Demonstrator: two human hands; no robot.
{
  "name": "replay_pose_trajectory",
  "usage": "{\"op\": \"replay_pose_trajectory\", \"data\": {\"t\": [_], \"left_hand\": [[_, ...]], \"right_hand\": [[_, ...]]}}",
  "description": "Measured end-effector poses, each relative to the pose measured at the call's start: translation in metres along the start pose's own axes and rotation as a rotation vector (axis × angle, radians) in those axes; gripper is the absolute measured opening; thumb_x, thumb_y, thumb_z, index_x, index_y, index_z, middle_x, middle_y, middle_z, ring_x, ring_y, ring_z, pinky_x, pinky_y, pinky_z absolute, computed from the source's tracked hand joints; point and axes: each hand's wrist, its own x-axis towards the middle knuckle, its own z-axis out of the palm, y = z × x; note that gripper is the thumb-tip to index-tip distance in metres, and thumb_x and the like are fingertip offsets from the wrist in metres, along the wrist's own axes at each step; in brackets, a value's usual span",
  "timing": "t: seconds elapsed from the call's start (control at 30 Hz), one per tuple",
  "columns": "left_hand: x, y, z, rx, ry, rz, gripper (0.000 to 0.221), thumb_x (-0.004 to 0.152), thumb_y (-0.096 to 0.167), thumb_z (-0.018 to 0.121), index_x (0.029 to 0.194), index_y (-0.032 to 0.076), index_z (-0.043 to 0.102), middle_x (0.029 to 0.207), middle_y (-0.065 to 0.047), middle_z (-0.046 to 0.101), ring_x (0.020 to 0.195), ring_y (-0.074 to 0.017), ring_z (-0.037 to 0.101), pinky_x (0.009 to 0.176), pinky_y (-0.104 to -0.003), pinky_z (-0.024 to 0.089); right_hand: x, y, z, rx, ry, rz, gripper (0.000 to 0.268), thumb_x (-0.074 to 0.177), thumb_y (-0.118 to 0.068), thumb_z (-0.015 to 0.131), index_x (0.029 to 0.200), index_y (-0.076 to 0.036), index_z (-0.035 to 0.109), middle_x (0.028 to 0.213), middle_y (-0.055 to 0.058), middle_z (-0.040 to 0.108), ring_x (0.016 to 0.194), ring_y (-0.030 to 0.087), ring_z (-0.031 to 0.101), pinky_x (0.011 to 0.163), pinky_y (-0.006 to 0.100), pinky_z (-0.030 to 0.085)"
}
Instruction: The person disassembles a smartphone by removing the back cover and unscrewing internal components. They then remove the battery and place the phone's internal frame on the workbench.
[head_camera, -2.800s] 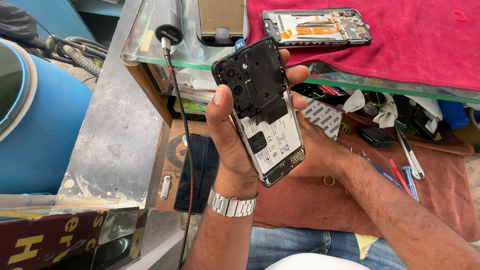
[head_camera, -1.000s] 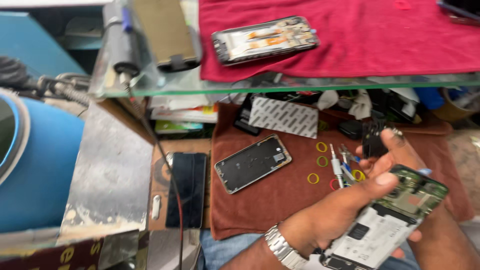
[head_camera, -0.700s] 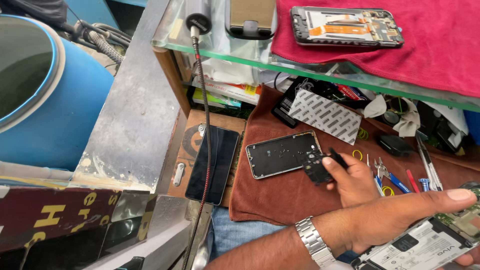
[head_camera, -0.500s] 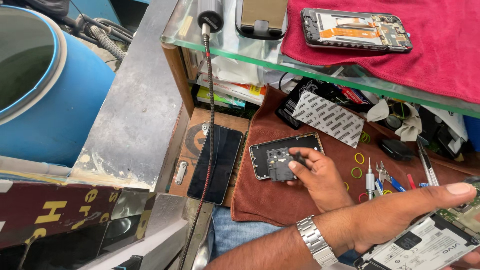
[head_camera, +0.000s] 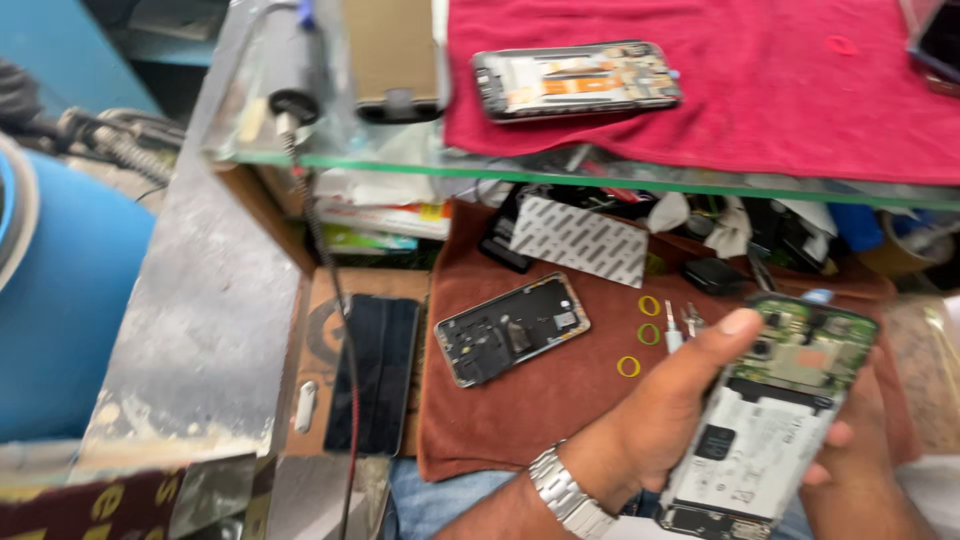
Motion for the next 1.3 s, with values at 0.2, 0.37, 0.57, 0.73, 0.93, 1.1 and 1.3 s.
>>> {"op": "replay_pose_trajectory", "data": {"t": [0.2, 0.37, 0.57, 0.73, 0.93, 1.1, 1.3], "left_hand": [[-0.006, 0.001, 0.006, 0.082, 0.003, -0.021, 0.077, 0.111, 0.063, 0.041, 0.154, 0.001, 0.052, 0.136, -0.018, 0.063, 0.116, -0.0265, 0.066, 0.096, -0.041, 0.058], [-0.009, -0.004, 0.017, 0.165, -0.029, 0.016, 0.081, 0.112, 0.063, 0.043, 0.157, -0.004, 0.046, 0.131, -0.024, 0.062, 0.112, -0.0285, 0.067, 0.097, -0.040, 0.058], [-0.006, 0.002, 0.059, 0.347, 0.080, 0.098, 0.098, 0.091, 0.066, 0.058, 0.163, 0.006, 0.030, 0.133, -0.015, 0.054, 0.115, -0.0233, 0.058, 0.095, -0.040, 0.052], [-0.006, 0.014, 0.065, 0.712, 0.058, 0.122, 0.103, 0.089, 0.075, 0.056, 0.157, 0.001, 0.033, 0.135, -0.015, 0.051, 0.123, -0.0211, 0.052, 0.106, -0.037, 0.042], [-0.005, 0.012, 0.058, 0.749, 0.016, 0.111, 0.108, 0.093, 0.073, 0.060, 0.162, -0.003, 0.029, 0.139, -0.016, 0.047, 0.128, -0.0217, 0.048, 0.115, -0.039, 0.038], [-0.004, 0.008, 0.053, 0.762, 0.010, 0.091, 0.106, 0.094, 0.068, 0.063, 0.164, -0.002, 0.025, 0.133, -0.015, 0.049, 0.124, -0.0217, 0.049, 0.114, -0.040, 0.043], [-0.001, 0.007, 0.051, 0.705, 0.021, 0.132, 0.101, 0.096, 0.066, 0.059, 0.163, -0.001, 0.024, 0.137, -0.012, 0.047, 0.128, -0.0206, 0.050, 0.113, -0.039, 0.042]], "right_hand": [[0.049, -0.088, -0.108, 0.029, -0.436, 0.323, 0.014, 0.102, -0.005, 0.061, 0.113, 0.002, 0.055, 0.110, 0.015, 0.061, 0.099, 0.018, 0.061, 0.088, 0.032, 0.054], [0.024, -0.118, -0.115, -0.218, -0.602, 0.200, 0.013, 0.093, 0.003, 0.067, 0.105, 0.005, 0.063, 0.110, 0.016, 0.064, 0.099, 0.017, 0.065, 0.084, 0.031, 0.057], [0.022, -0.129, -0.087, -0.513, -0.681, -0.028, 0.012, 0.091, -0.004, 0.075, 0.101, 0.000, 0.069, 0.101, 0.009, 0.068, 0.082, 0.012, 0.071, 0.069, 0.026, 0.061], [0.029, -0.139, -0.079, -0.697, -0.701, -0.198, 0.017, 0.082, -0.006, 0.079, 0.096, -0.004, 0.069, 0.092, 0.005, 0.071, 0.082, 0.016, 0.069, 0.067, 0.028, 0.058], [0.029, -0.137, -0.073, -0.741, -0.735, -0.170, 0.020, 0.081, -0.003, 0.077, 0.095, -0.005, 0.064, 0.090, 0.005, 0.070, 0.082, 0.018, 0.069, 0.067, 0.029, 0.058], [0.035, -0.138, -0.069, -0.725, -0.812, -0.027, 0.019, 0.082, 0.001, 0.072, 0.097, -0.003, 0.062, 0.094, 0.007, 0.070, 0.083, 0.020, 0.071, 0.065, 0.030, 0.060], [0.033, -0.131, -0.073, -0.741, -0.802, -0.007, 0.013, 0.085, 0.000, 0.071, 0.092, -0.004, 0.060, 0.089, 0.006, 0.068, 0.080, 0.017, 0.070, 0.063, 0.029, 0.059]]}}
